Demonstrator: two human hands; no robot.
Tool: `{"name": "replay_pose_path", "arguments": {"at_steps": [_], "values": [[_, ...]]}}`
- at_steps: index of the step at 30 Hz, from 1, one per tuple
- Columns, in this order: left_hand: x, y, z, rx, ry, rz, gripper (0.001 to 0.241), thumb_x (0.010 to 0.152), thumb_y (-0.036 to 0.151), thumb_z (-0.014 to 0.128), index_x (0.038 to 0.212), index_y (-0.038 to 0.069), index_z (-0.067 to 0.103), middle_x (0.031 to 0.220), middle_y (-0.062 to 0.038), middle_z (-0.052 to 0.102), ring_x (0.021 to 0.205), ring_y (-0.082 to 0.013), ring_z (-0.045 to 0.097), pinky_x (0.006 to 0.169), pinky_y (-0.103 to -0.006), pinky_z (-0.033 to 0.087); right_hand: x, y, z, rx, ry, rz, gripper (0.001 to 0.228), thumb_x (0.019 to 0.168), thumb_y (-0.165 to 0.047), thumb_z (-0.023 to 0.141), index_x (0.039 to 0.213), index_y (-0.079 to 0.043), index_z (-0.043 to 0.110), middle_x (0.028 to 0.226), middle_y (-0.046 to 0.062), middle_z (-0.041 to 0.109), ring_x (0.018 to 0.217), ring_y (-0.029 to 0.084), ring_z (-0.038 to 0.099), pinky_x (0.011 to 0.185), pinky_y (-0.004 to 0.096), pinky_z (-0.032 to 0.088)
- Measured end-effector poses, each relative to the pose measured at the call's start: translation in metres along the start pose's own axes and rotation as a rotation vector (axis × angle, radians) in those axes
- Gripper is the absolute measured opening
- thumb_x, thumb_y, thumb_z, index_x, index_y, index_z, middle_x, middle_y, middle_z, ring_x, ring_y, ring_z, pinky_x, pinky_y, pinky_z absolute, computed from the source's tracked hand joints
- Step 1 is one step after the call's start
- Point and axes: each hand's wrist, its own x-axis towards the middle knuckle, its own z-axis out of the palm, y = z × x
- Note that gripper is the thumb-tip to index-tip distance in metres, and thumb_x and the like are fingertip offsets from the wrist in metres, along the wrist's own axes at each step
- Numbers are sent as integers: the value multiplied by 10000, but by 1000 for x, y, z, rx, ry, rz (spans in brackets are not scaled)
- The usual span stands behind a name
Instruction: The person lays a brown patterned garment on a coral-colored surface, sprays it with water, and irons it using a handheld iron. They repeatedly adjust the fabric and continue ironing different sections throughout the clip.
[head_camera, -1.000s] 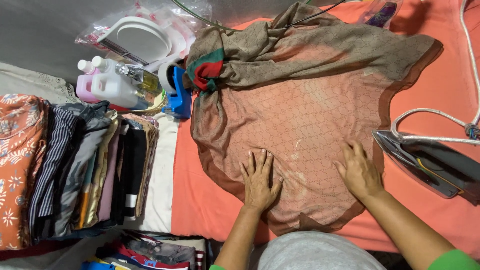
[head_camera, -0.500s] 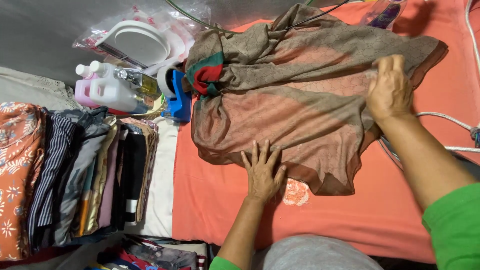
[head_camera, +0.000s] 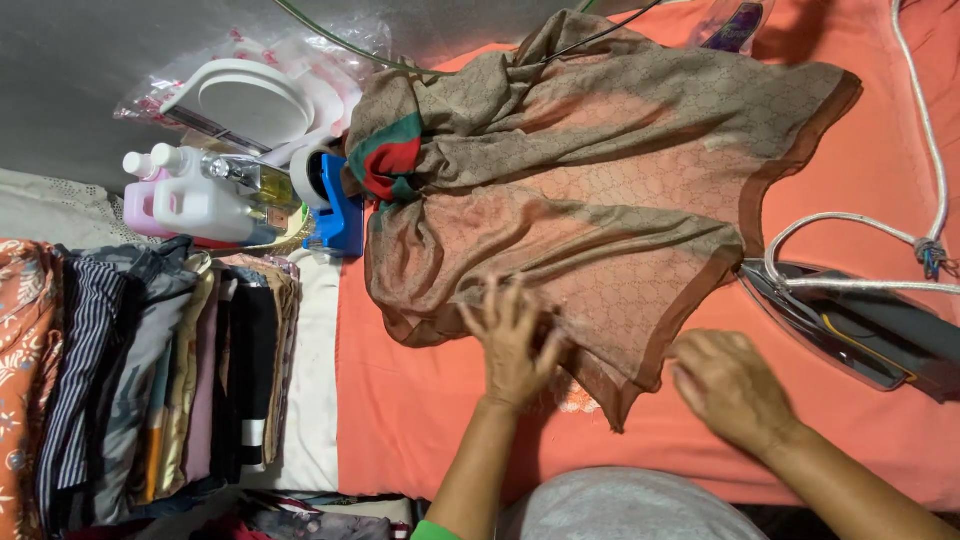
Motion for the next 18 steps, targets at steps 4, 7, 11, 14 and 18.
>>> {"name": "replay_pose_path", "arguments": {"at_steps": [4,7,11,14,18], "values": [[-25,46,-7,-242,-298,295,735,771,639,747,1342,183,670,1592,-88,459,1568,-365,217,1205,-733,-57,-12,47,-23,-279,274,251,137,892,-172,697,1025,-140,707,1047,33,656,1089,226,626,945,429,451],[-35,57,5,-306,-294,402,671,785,604,745,1257,129,709,1489,-91,571,1501,-352,372,1242,-714,23,-21,82,-36,-532,388,307,162,935,-243,758,1068,-166,708,1110,28,659,1092,220,602,1030,405,445],[-23,65,12,-318,-265,376,327,928,392,723,1104,116,716,1186,-52,680,1217,-269,598,1277,-636,206,-34,133,-29,-664,298,431,424,978,-523,745,1059,-111,685,974,87,687,977,256,675,967,387,500],[10,79,12,-352,-181,348,221,962,240,697,1135,102,708,1065,-75,679,1091,-276,632,1183,-556,333,-39,134,-27,-629,121,532,568,964,-643,707,1028,-79,710,873,131,741,850,274,729,874,417,548],[64,109,28,-544,-20,285,271,966,138,665,1234,94,668,1053,-136,653,1034,-357,650,917,-447,528,-57,94,-33,-563,150,507,554,904,-612,695,1051,-78,717,869,133,752,736,288,732,698,408,572]]}}
